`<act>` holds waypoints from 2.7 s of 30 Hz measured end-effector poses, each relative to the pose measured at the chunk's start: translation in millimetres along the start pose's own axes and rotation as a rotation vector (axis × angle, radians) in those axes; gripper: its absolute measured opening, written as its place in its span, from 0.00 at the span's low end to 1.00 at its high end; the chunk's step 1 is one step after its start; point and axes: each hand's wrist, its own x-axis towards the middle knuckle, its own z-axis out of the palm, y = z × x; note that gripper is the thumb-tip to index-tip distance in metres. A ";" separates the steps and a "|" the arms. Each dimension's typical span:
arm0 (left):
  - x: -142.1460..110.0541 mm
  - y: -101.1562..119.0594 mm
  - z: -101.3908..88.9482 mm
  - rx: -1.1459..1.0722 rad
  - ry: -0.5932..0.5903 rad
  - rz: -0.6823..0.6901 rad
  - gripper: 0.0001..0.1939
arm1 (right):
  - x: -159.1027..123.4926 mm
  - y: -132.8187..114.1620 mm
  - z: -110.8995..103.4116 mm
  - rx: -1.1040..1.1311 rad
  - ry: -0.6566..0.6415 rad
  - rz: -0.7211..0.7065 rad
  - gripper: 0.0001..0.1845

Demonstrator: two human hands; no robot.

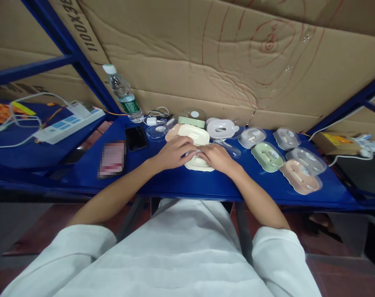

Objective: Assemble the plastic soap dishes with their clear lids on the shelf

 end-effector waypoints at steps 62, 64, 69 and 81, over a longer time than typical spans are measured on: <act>50.2 -111.4 -0.5 -0.007 0.033 -0.200 0.18 | -85.6 74.4 -49.3 -0.274 0.307 0.571 0.29; 44.5 -104.4 -1.6 0.012 0.019 -0.161 0.19 | -122.3 89.8 -48.4 -0.310 0.186 0.777 0.36; 27.0 -84.7 -7.4 -0.015 0.000 -0.049 0.15 | -169.2 129.5 -51.2 -0.194 -0.123 0.982 0.52; 32.2 -3.8 9.4 -1.400 -0.017 -0.419 0.47 | -64.7 46.3 -97.9 0.388 0.260 0.281 0.47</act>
